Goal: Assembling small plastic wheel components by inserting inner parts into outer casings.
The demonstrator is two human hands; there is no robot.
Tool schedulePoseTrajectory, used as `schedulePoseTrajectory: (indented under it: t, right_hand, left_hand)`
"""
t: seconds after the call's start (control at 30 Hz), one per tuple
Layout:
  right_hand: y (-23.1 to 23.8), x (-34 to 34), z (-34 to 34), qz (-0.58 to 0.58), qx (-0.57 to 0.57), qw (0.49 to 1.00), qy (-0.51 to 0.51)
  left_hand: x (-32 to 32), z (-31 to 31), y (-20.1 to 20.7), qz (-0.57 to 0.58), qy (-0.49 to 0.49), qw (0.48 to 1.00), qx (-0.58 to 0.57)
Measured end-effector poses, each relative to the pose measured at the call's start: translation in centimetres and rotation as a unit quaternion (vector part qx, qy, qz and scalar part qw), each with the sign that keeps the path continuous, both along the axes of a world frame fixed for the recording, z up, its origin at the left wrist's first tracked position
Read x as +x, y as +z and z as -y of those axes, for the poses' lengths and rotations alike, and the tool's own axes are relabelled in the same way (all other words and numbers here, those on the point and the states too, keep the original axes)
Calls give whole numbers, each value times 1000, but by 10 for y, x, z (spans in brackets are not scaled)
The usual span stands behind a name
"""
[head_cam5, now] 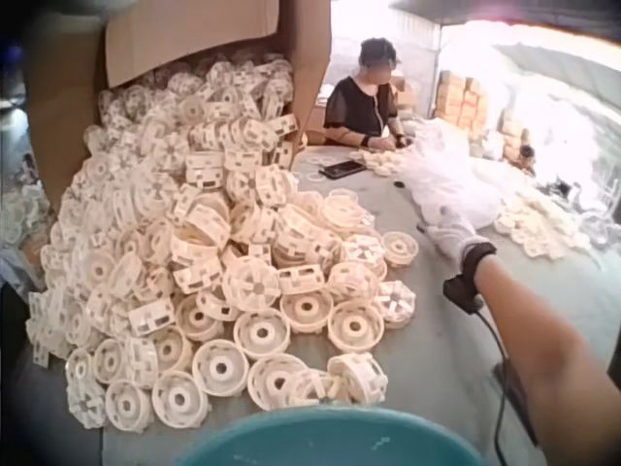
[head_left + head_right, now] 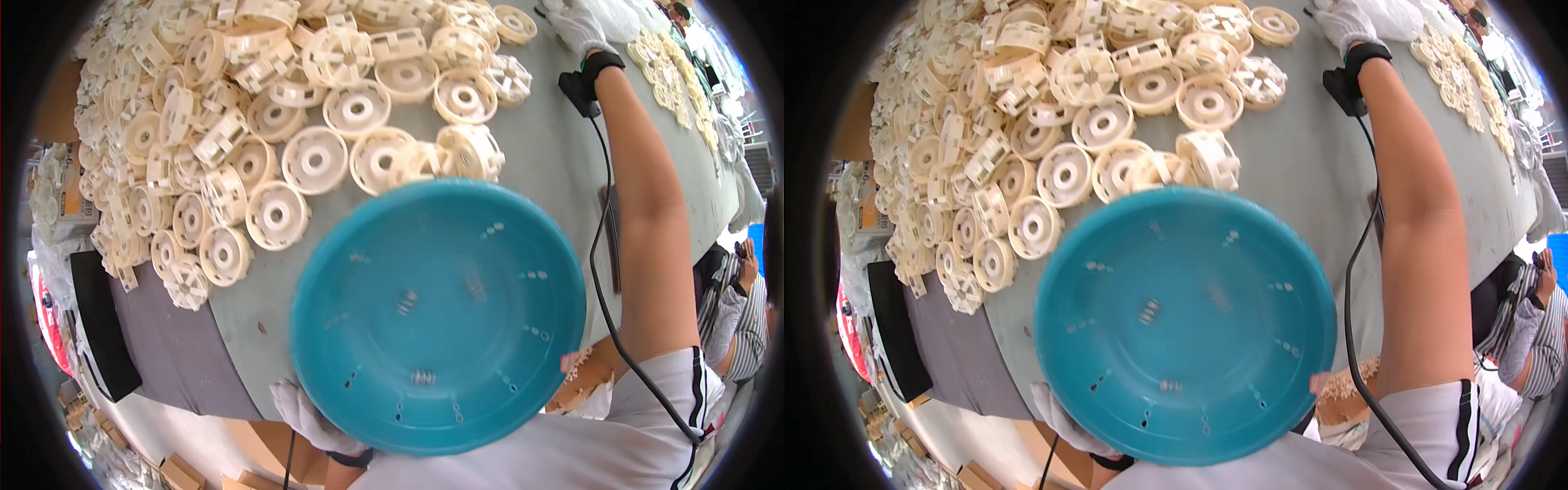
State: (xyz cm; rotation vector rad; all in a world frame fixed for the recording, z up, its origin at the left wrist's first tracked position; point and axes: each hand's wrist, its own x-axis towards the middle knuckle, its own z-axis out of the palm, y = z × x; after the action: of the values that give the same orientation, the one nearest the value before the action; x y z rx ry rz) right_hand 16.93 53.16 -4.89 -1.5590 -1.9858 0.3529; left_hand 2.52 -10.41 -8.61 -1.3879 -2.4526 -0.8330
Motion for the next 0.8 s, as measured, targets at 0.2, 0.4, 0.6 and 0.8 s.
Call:
schedulePoseTrajectory:
  t: [0.2, 0.4, 0.6, 0.8]
  right_hand:
    - [-1, -33, 37, -64, -55, 975, 206]
    - [8, -6, 118, -8, -7, 948, 318]
    - [83, 15, 236, -250, -52, 926, 277]
    - [130, 23, 375, -433, -335, 709, 445]
  left_hand:
    - [-10, -22, 1, 29, -66, 991, 114]
    - [-11, -29, -1, 49, -105, 983, 142]
    - [-9, -19, 27, 163, 22, 933, 320]
    - [8, -82, 138, 552, -174, 766, 280]
